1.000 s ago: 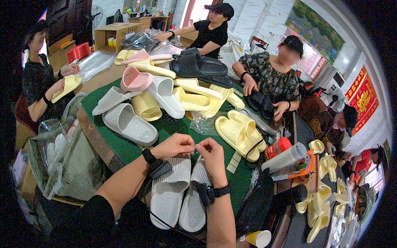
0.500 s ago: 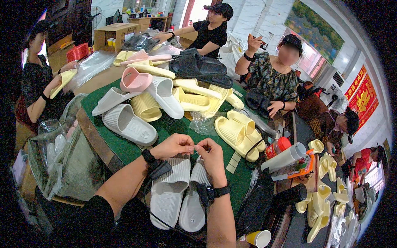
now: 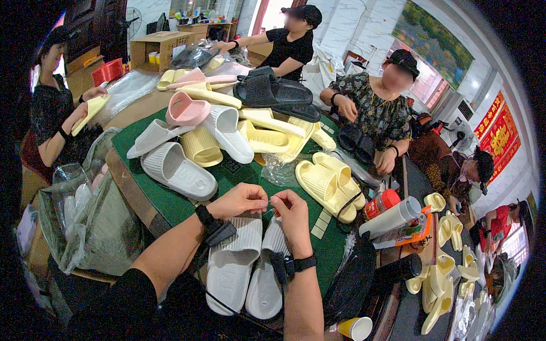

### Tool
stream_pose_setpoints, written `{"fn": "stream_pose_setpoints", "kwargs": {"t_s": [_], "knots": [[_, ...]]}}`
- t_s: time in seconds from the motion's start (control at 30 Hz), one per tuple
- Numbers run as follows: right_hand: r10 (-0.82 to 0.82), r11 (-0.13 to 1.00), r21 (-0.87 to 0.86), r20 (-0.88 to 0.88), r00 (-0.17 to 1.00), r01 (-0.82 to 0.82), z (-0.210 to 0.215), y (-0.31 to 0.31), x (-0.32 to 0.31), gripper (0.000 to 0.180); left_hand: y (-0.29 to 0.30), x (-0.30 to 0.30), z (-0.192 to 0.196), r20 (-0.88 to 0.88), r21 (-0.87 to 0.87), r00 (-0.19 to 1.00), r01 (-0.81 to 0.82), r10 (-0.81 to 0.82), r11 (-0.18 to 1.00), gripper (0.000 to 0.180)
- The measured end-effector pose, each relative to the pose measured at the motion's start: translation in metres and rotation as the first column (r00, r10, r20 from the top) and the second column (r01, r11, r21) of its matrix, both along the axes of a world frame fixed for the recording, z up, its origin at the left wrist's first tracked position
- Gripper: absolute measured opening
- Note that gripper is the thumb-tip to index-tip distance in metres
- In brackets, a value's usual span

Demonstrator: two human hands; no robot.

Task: Assembling and checking components of plastic sandals at a manufacturing station.

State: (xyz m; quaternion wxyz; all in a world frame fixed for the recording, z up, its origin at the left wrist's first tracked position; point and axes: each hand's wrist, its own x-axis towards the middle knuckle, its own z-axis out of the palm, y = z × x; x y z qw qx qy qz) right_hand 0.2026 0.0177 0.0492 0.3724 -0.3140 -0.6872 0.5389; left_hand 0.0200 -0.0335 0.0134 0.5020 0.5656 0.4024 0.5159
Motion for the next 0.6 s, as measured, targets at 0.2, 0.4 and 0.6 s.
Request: {"fn": "stream_pose_setpoints", "kwargs": {"t_s": [0.2,0.4,0.6], "knots": [[0.002,1.000,0.029,0.036,0.999,-0.003,-0.0002,0.0014,0.0022,0.007,0.0010,0.0010,0.0007,0.021,-0.003,1.000,0.020,-0.020,1.000,0.010],[0.001,0.995,0.094,0.152,0.988,-0.016,0.0019,0.0009,0.0033,0.006,0.0015,0.0009,-0.0013,0.041,-0.009,0.999,0.028,-0.027,1.000,0.010],[-0.006,0.997,0.076,0.101,0.995,-0.002,-0.0005,0.0016,0.0023,0.007,-0.0002,0.0010,0.0011,0.053,-0.007,0.998,0.028,-0.028,1.000,0.010]]}}
